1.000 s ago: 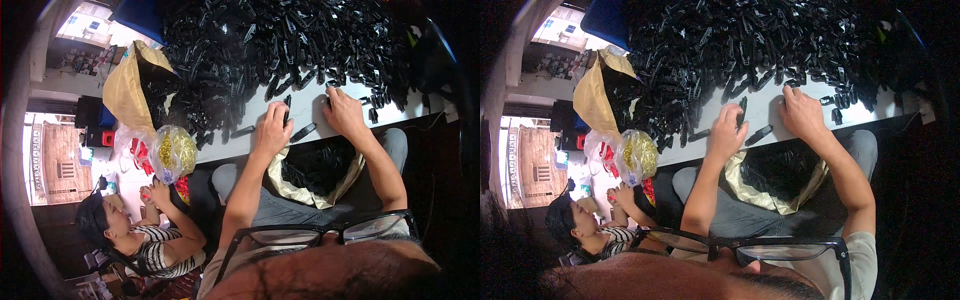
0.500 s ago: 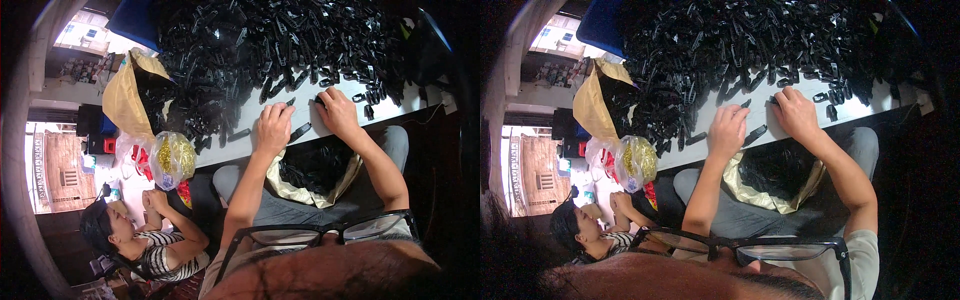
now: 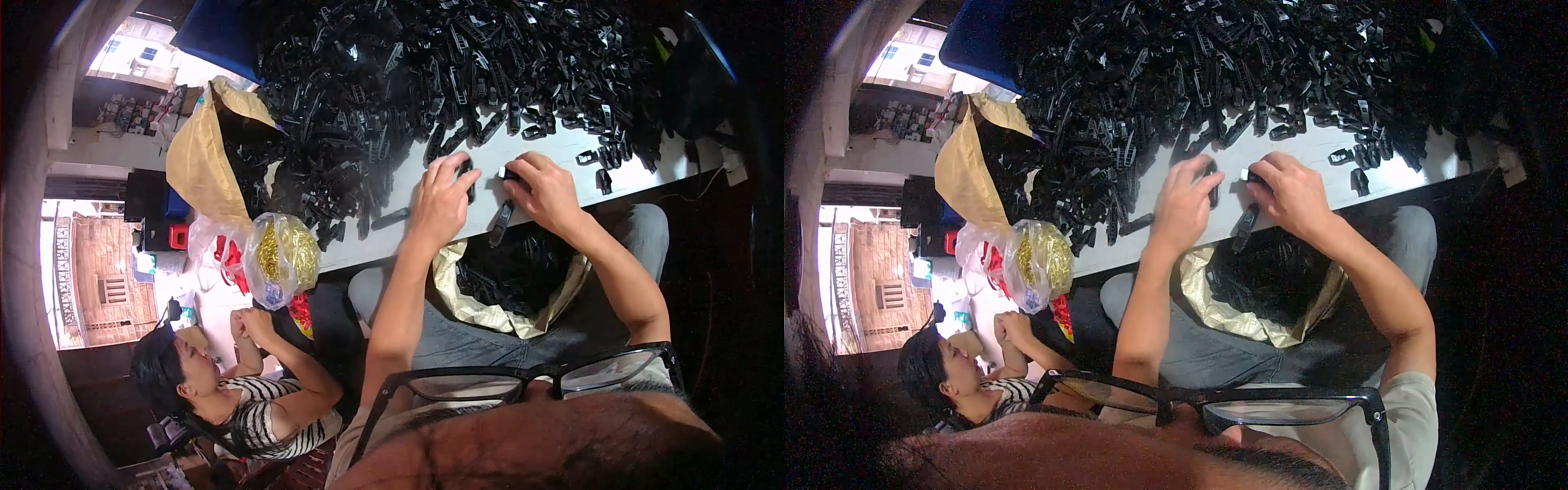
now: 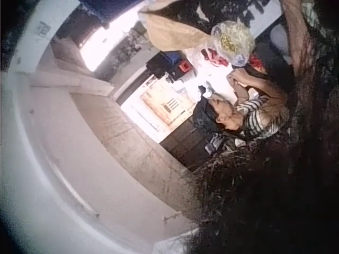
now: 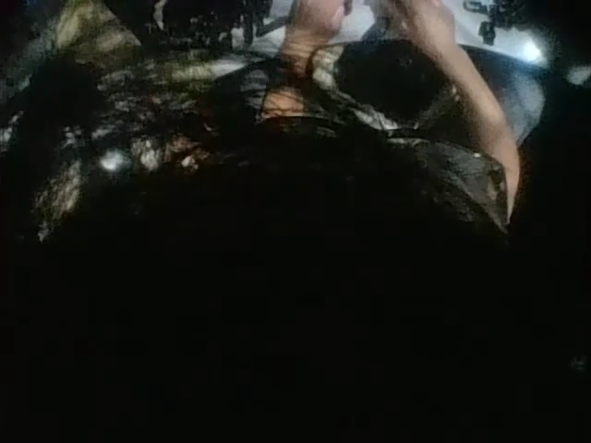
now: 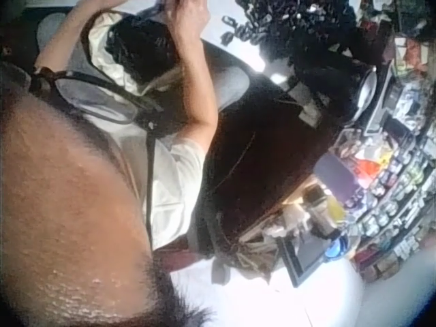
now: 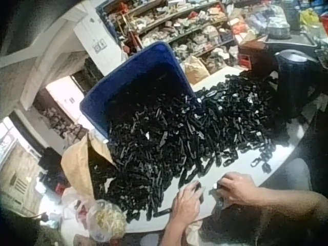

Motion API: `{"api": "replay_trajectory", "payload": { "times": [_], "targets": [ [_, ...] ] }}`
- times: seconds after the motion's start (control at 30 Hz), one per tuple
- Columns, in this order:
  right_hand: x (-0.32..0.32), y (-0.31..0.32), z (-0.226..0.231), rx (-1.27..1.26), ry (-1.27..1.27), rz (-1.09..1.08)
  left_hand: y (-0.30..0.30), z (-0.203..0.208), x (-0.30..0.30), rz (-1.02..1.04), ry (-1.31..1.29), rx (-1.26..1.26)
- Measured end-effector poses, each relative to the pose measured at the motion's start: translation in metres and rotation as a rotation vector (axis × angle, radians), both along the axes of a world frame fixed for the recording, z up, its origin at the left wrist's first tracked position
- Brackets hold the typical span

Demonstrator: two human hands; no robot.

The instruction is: The person assembles small plastic components by hand, empties more parts onto the table from a container, and places the assembled pieces into a bag.

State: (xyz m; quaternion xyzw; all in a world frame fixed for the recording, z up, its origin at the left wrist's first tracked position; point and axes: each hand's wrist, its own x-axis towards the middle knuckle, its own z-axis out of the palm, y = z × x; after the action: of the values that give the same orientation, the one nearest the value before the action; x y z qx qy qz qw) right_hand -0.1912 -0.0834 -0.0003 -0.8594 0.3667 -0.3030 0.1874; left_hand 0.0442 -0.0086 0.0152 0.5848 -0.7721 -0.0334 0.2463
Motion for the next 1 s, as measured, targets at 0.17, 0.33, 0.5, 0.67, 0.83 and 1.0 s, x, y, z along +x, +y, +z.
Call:
{"api": "replay_trajectory", "payload": {
  "times": [0.17, 0.33, 0.5, 0.67, 0.83, 1.0],
  "targets": [
    [0.004, 0.005, 0.001, 0.112, -0.08, 0.16, 0.004, 0.003, -0.007, -0.002, 0.116, 0.107],
    [0.0, 0.0, 0.016, 0.086, 0.055, 0.244, 0.007, 0.003, -0.004, 0.035, 0.389, 0.207],
    [-0.005, -0.001, 0.027, 0.094, 0.103, 0.214, 0.006, 0.003, 0.002, 0.072, 0.433, 0.294],
    [0.0, -0.005, 0.012, 0.09, 0.033, 0.288, 0.004, 0.001, -0.002, 0.05, 0.403, 0.256],
    [0.0, -0.005, 0.014, 0.072, -0.032, 0.309, 0.011, 0.003, -0.017, 0.034, 0.373, 0.252],
    [-0.01, -0.033, 0.006, -0.156, 0.067, -0.214, 0.001, 0.021, -0.004, -0.079, 0.419, 0.547]
  ]
}}
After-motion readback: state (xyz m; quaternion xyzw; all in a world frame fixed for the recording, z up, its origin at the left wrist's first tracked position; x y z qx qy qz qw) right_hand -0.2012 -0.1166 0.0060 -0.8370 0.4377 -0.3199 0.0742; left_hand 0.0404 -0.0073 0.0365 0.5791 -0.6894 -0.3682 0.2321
